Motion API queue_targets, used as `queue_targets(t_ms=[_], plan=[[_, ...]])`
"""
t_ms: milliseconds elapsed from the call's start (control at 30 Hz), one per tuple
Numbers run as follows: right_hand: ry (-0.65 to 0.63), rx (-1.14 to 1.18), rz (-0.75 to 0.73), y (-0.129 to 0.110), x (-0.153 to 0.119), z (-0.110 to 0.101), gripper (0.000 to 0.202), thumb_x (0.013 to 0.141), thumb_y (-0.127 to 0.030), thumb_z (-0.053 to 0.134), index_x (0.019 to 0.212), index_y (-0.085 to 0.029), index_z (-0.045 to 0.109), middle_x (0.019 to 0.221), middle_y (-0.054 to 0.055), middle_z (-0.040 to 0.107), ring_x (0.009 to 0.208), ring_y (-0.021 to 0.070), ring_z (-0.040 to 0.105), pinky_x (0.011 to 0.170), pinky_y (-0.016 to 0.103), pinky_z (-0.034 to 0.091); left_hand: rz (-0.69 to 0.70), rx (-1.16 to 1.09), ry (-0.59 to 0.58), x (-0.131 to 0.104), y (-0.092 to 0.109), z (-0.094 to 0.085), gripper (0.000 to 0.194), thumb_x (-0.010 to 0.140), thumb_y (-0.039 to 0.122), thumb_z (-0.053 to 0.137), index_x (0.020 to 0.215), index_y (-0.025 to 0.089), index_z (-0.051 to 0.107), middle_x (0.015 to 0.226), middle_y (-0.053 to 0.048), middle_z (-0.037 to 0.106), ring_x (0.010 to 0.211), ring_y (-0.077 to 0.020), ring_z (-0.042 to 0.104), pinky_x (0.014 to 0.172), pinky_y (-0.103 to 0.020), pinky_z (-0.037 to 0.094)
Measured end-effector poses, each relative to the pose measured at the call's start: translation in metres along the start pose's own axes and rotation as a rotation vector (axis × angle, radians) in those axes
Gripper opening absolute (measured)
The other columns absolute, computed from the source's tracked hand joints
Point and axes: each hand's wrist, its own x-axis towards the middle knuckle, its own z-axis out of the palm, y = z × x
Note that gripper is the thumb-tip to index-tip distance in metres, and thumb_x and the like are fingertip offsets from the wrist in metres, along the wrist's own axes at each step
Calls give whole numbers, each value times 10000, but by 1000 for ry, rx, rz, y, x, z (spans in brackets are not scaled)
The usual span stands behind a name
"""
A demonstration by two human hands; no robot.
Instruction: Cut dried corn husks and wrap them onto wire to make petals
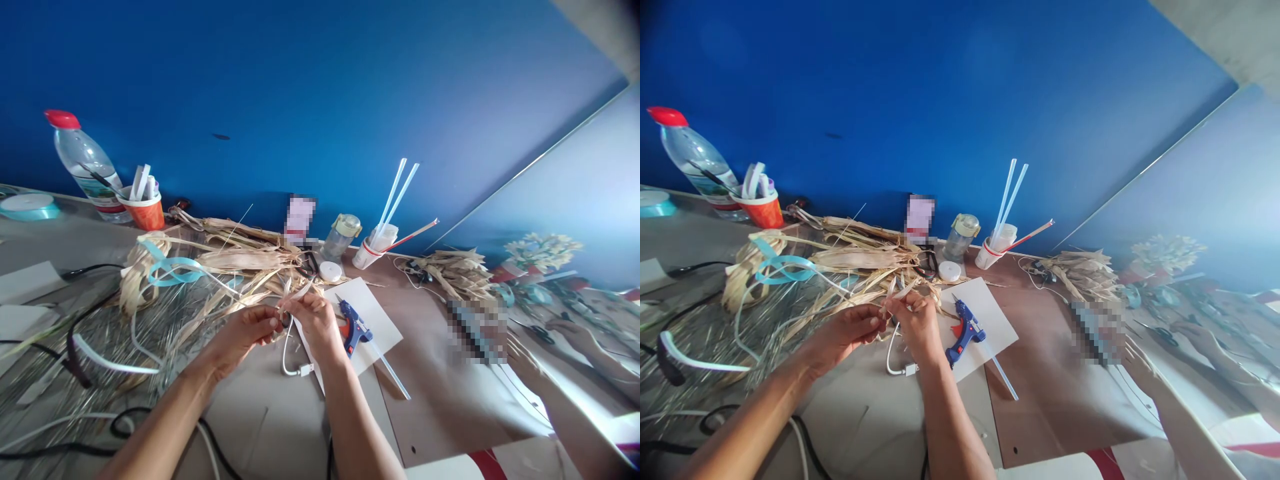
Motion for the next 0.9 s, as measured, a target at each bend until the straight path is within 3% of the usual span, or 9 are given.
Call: queue_targets(t_ms=[167, 300, 400, 600, 767, 900], plan=[[-11, 35, 14, -2, 0, 2, 176, 718, -332, 680, 757, -162, 710, 613, 12, 615, 596, 150, 540, 610, 274, 423, 30, 40, 12, 2, -1, 0, 240, 676, 357, 753, 703, 150, 633, 620, 31, 565, 488, -48, 347, 490, -212, 254], [58, 70, -48, -3, 3, -3, 114, 721, -291, 670, 751, -181, 668, 661, -14, 593, 641, 124, 511, 646, 248, 399, 41, 26, 7, 2, 1, -1, 228, 738, 360, 697, 748, 150, 608, 734, -2, 647, 451, -27, 321, 472, -211, 216], [68, -49, -59, 1, 4, -4, 135, 727, -274, 661, 649, -168, 633, 612, -24, 558, 603, 110, 473, 606, 236, 370, 52, 31, 4, 1, 1, 0, 242, 738, 363, 698, 740, 146, 590, 683, -10, 650, 450, -35, 348, 463, -208, 214], [-12, -56, -16, 4, 3, 2, 166, 744, -307, 642, 684, -152, 653, 587, -11, 567, 572, 115, 474, 565, 238, 367, 41, -77, 27, 0, 3, 3, 259, 692, 330, 750, 783, 146, 592, 617, -6, 625, 485, -58, 411, 452, -193, 245], [-2, -35, 41, 2, 2, 4, 184, 721, -330, 665, 699, -147, 674, 584, -5, 574, 550, 110, 462, 549, 236, 360, 41, -157, 9, 0, 5, 4, 283, 660, 272, 780, 875, 139, 654, 697, -17, 621, 581, -80, 511, 448, -181, 260], [19, -169, 20, 2, 1, 2, 199, 740, -338, 629, 696, -146, 660, 597, 0, 570, 574, 120, 466, 551, 239, 362, 17, -161, 6, 1, 4, 3, 250, 653, 272, 783, 832, 135, 674, 648, -14, 622, 546, -71, 490, 446, -182, 265]])
